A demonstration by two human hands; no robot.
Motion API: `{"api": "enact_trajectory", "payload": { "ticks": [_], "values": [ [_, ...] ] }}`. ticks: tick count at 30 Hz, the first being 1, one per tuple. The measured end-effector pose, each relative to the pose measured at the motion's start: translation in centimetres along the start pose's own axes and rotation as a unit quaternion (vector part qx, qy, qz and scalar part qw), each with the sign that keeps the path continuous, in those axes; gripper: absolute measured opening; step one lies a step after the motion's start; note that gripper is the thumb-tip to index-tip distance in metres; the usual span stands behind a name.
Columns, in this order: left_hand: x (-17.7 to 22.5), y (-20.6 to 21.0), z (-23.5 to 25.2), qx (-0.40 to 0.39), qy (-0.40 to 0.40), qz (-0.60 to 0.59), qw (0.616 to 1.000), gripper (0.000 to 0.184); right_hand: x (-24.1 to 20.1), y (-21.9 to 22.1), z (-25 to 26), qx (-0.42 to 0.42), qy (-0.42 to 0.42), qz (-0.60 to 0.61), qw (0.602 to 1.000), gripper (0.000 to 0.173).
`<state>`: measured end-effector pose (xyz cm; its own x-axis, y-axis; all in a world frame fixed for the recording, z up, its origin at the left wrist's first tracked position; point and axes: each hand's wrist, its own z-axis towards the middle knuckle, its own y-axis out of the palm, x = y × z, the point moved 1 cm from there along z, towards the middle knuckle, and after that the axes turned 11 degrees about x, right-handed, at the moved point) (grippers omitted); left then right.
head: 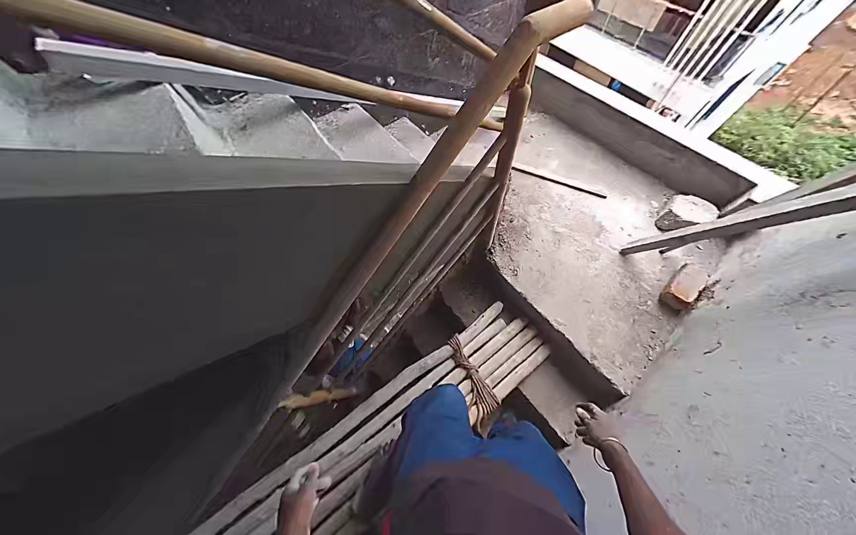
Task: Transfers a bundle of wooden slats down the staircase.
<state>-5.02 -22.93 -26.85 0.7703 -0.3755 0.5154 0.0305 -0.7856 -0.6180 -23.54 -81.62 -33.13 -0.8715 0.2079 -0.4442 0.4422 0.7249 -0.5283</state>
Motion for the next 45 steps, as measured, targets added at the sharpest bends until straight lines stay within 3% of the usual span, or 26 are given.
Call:
{"api": "enact_trajectory", "payload": {
  "ticks": [2, 5, 9, 13, 19, 23, 27, 31, 33, 36, 39, 41, 45],
  "values": [
    [-3.9, 2.7, -6.3, -0.043, -0.055, 0.054, 0.996, 0.035, 1.1, -2.4, 0.5, 0.012, 0.051, 0.008, 0.999, 0.038],
    [-6.8, 4.9, -11.7, -0.137, 0.017, 0.147, 0.979, 0.033, 0.3, -5.4, 1.3, -0.038, 0.058, -0.051, 0.996, 0.04],
    [-8.7, 5.0, -15.7, -0.097, -0.053, 0.082, 0.99, 0.031, 0.1, -7.4, 3.9, -0.078, 0.043, -0.108, 0.99, 0.039],
    [-5.3, 4.9, -15.4, -0.044, -0.104, 0.034, 0.993, 0.033, -1.5, -6.0, 6.9, -0.072, 0.016, -0.06, 0.995, 0.039],
    [1.9, 7.2, -11.4, -0.027, 0.059, 0.022, 0.998, 0.033, -4.9, 0.8, 11.1, -0.103, -0.03, -0.096, 0.989, 0.036],
    [2.0, 9.9, -7.3, -0.08, 0.129, 0.124, 0.981, 0.036, -7.6, 7.4, 13.1, -0.103, -0.071, -0.072, 0.99, 0.038],
    [-2.5, 14.0, -1.3, -0.156, 0.202, 0.208, 0.944, 0.034, -8.1, 13.2, 12.9, -0.112, -0.118, -0.067, 0.984, 0.038],
    [-6.6, 18.6, 4.4, -0.228, 0.241, 0.241, 0.912, 0.032, -6.5, 16.3, 9.1, -0.121, -0.136, -0.049, 0.982, 0.038],
    [-8.0, 20.2, 4.7, -0.277, 0.241, 0.269, 0.89, 0.033, -4.9, 16.0, 6.8, -0.119, -0.145, -0.036, 0.982, 0.036],
    [-7.7, 22.7, 4.4, -0.358, 0.27, 0.329, 0.831, 0.035, -6.1, 13.3, 4.6, -0.059, -0.14, 0.066, 0.986, 0.033],
    [-6.5, 25.5, 3.8, -0.426, 0.31, 0.392, 0.754, 0.037, -10.2, 9.4, 3.8, 0.021, -0.14, 0.193, 0.971, 0.03],
    [-5.4, 27.8, 3.6, -0.443, 0.325, 0.415, 0.725, 0.037, -13.4, 7.3, 3.9, 0.074, -0.171, 0.264, 0.946, 0.028],
    [-2.7, 35.4, 4.4, -0.457, 0.348, 0.454, 0.681, 0.036, -19.4, 6.4, 6.0, 0.07, -0.242, 0.301, 0.92, 0.03]
  ]
}}
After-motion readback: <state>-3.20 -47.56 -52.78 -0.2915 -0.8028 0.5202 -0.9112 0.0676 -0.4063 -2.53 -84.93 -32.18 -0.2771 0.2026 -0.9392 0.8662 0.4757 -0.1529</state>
